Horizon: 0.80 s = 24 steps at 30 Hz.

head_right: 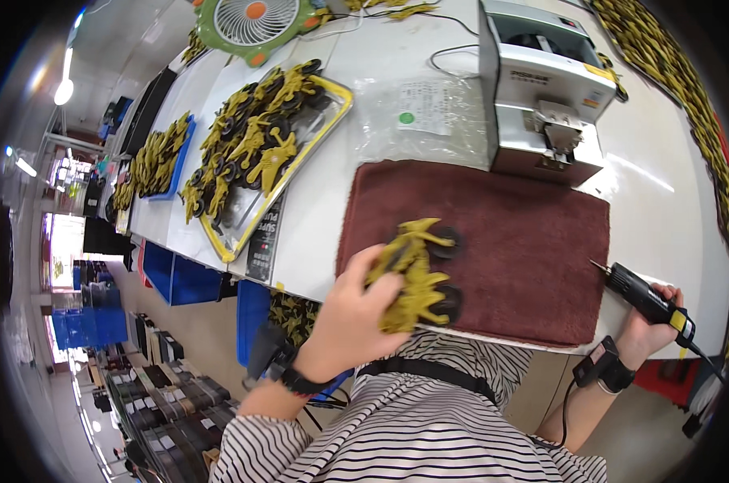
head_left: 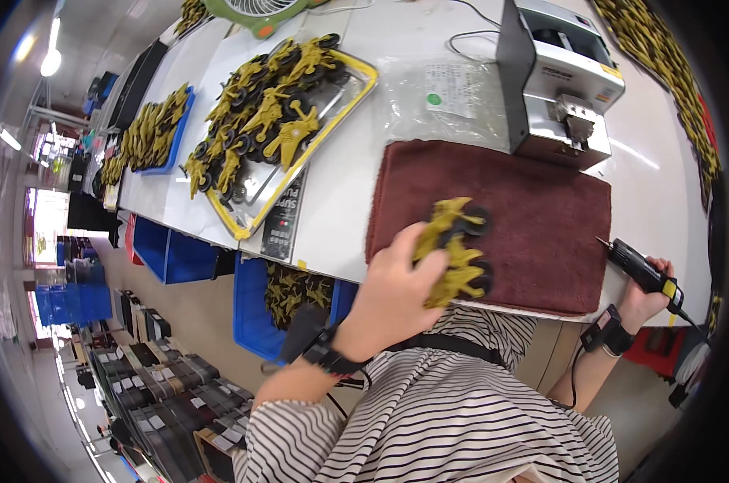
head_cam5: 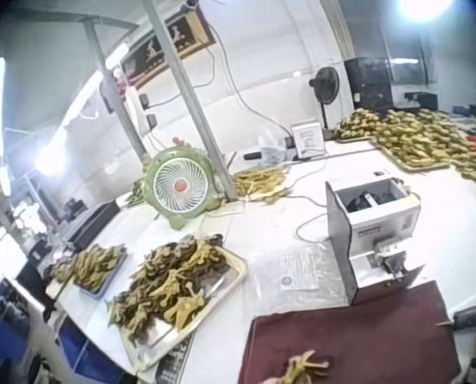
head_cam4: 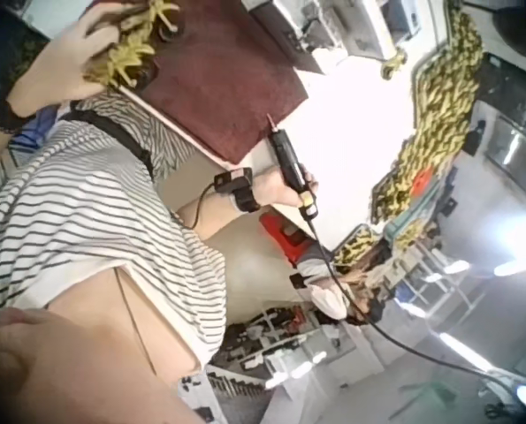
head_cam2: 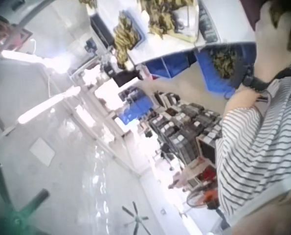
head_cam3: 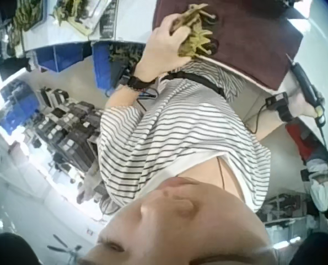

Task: Using an electric screwdriver to assemble or process yellow toy motorcycles at a manufacturing workstation.

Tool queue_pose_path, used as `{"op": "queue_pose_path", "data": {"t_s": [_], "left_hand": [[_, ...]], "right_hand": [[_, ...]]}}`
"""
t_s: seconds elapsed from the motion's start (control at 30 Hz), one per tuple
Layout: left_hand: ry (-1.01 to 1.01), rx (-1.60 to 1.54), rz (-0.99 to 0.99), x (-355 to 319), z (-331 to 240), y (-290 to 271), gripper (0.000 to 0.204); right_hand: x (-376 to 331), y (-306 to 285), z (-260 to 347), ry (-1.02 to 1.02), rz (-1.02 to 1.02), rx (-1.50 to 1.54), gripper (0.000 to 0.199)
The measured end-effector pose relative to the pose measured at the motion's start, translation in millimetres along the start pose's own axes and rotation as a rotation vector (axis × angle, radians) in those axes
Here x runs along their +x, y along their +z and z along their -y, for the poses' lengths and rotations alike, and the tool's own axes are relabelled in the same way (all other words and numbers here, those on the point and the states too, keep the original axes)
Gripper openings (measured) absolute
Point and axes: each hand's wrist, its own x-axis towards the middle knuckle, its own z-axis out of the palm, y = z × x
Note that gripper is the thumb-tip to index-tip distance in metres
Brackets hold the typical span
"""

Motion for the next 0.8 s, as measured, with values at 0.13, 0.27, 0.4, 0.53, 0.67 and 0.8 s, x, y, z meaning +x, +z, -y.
{"op": "queue_pose_path", "data": {"t_s": [0.13,0.27,0.4,0.53,0.67,0.8], "left_hand": [[-0.262,0.128,-0.297,-86,39,-10,0.048],[-0.510,0.359,-0.522,-189,123,0,0.048],[-1.040,0.485,0.076,-211,163,4,0.069],[-0.952,0.227,0.201,-192,178,-3,0.050],[-0.622,-0.368,0.086,-120,128,-67,0.025],[-0.314,-0.290,-0.154,-53,121,-131,0.022]], "right_hand": [[3,-7,-6,0.023,-0.025,-0.013,0.005],[5,-4,4,0.000,0.004,-0.060,0.005],[10,-5,3,0.008,0.008,-0.073,0.007],[10,-5,6,0.040,0.034,-0.037,0.008],[8,-11,-3,-0.002,0.024,-0.058,0.008],[9,-16,2,-0.025,-0.019,-0.111,0.009]]}}
